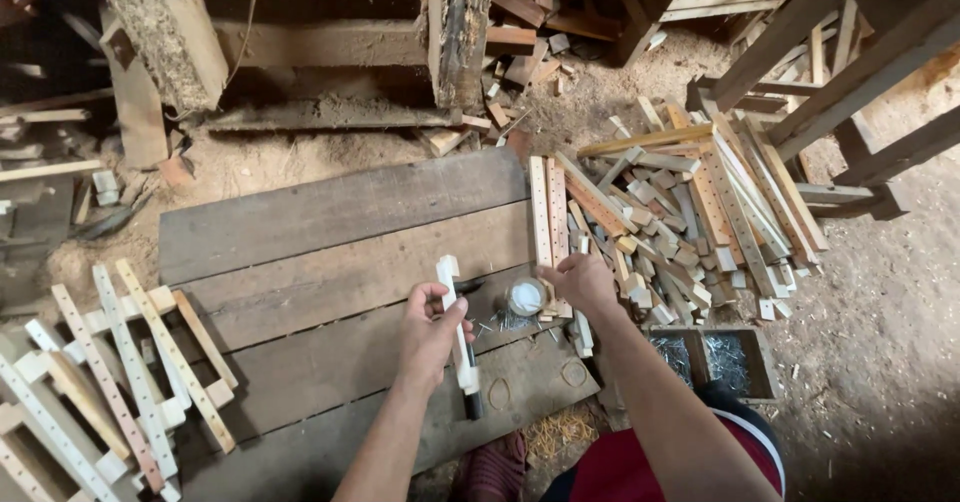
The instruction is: Assembling small wooden frames by applying glue and hammering nails into wooden slats
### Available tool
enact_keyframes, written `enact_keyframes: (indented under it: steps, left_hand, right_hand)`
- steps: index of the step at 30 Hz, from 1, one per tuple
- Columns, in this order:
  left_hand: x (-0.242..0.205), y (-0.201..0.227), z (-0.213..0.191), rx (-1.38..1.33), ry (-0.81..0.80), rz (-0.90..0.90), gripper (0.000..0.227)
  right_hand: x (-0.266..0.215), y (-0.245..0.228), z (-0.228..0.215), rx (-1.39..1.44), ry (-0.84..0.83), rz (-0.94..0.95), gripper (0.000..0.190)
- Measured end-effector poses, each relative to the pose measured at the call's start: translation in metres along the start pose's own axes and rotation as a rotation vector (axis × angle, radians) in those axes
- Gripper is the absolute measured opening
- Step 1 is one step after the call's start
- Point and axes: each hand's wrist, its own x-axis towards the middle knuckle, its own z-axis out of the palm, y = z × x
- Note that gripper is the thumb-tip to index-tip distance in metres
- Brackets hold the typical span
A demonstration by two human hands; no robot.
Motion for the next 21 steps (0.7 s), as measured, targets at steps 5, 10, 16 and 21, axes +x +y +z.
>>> enact_keyframes:
  steps: [5, 10, 16, 21]
  left_hand:
    - [-0.011, 0.002, -0.004, 0.044, -0.019, -0.010, 0.029]
    - [-0.003, 0.000, -0.008, 0.049, -0.061, 0.019, 0.035]
    - [0.004, 0.002, -0.007, 0.081, -0.062, 0.049, 0.038]
    - [0.006, 0.013, -0.002, 0.031, -0.062, -0.063, 0.055]
  right_hand:
    - [0.036, 0.015, 0.030, -0.018, -0.026, 0.025, 0.051]
    - [0.038, 0.026, 0.022, 0.033, -0.008, 0.018, 0.050]
    - [0.064, 0.063, 0.018, 0.338, 0.086, -0.066, 0.027]
    - [-0.134, -0.071, -0.063, 0.778, -0.154, -0.008, 0.030]
